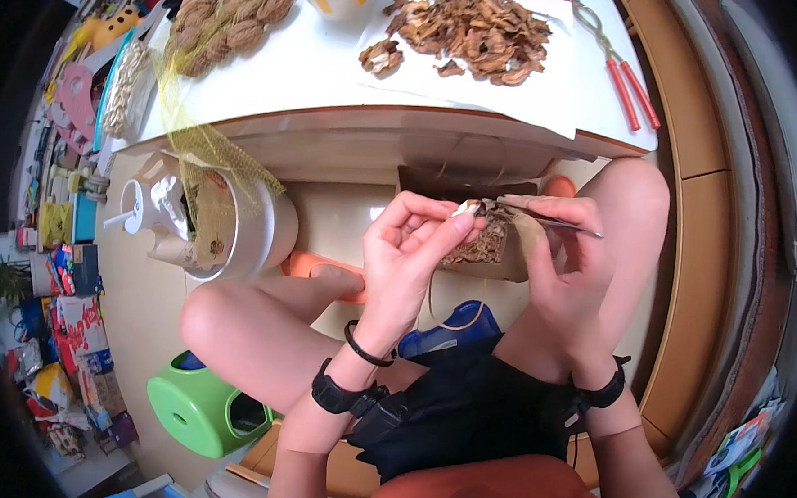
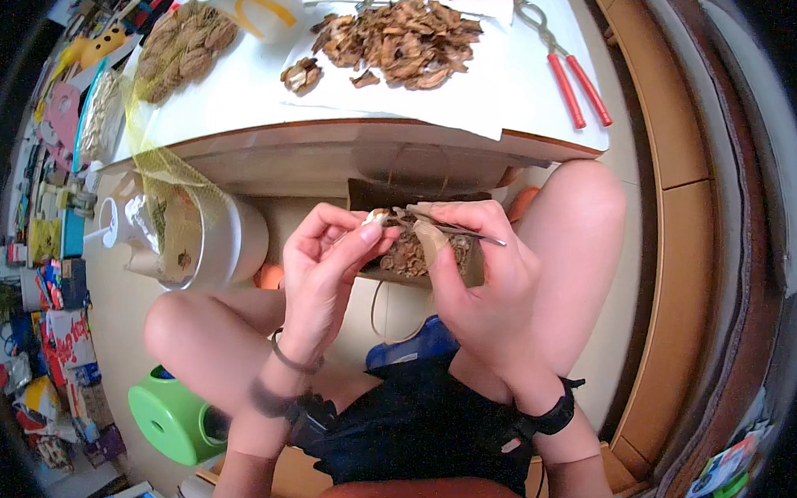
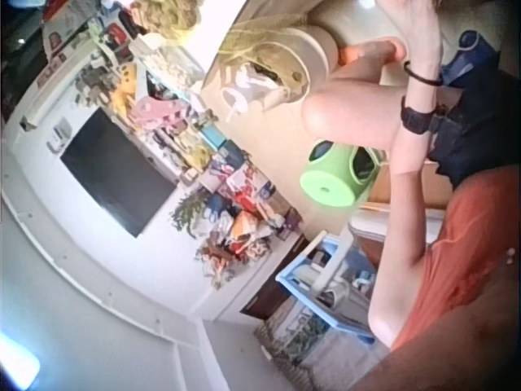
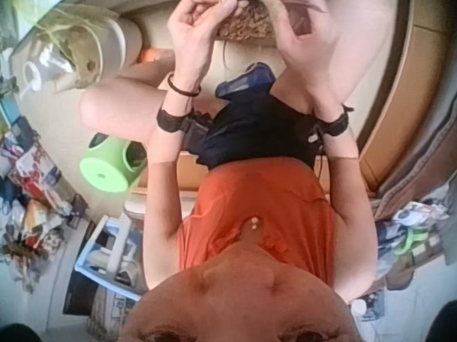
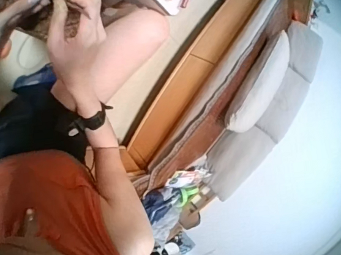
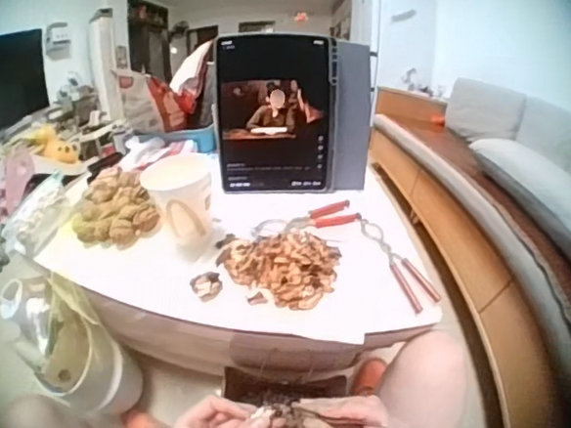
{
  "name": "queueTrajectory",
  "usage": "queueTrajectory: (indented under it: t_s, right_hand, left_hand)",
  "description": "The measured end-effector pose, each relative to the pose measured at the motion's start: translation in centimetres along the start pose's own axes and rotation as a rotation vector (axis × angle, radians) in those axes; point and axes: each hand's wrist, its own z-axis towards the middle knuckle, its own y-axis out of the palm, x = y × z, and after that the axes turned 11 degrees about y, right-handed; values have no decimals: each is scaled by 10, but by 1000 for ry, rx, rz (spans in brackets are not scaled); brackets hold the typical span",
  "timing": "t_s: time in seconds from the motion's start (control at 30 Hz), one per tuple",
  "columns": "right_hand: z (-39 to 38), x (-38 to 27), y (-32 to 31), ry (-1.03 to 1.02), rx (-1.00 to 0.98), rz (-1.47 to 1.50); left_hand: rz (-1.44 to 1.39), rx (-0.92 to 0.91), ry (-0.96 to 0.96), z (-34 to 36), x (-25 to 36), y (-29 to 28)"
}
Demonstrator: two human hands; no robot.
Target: Peel the outer skin or inner membrane from walnut pieces using hands and tweezers.
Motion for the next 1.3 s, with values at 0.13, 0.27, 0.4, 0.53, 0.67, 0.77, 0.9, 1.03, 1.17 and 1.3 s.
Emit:
queueTrajectory:
  t_s: [0.13, 0.27, 0.4, 0.53, 0.67, 0.77, 0.9, 1.03, 1.17, 1.3]
  right_hand:
    - [1, 3, 6, -173, -34, -28]
    - [5, 1, 9, -289, -85, -119]
    - [8, -1, 6, -318, -116, -163]
    - [6, 4, 4, -274, -94, -138]
    - [3, 4, 3, -87, -71, -21]
    - [6, -2, 2, -146, -98, -69]
    - [6, -4, 1, -228, -138, -129]
    - [5, -3, 2, -211, -125, -128]
    - [2, 2, 5, -75, -121, -10]
    - [0, -1, 5, 209, -126, 316]
  left_hand:
    - [-11, 4, -8, -1, -2, -2]
    - [-9, 0, 11, -2, -4, -6]
    - [16, -45, 6, -2, -3, -5]
    - [22, -37, -7, -2, -2, -3]
    - [33, -52, -9, -2, -3, -4]
    - [23, -44, -28, -2, -3, -5]
    - [31, -58, -32, -3, -4, -4]
    - [19, -64, -46, -3, -5, -5]
    - [22, -58, -52, -2, -5, -5]
    - [-14, -78, -50, -3, -5, -4]
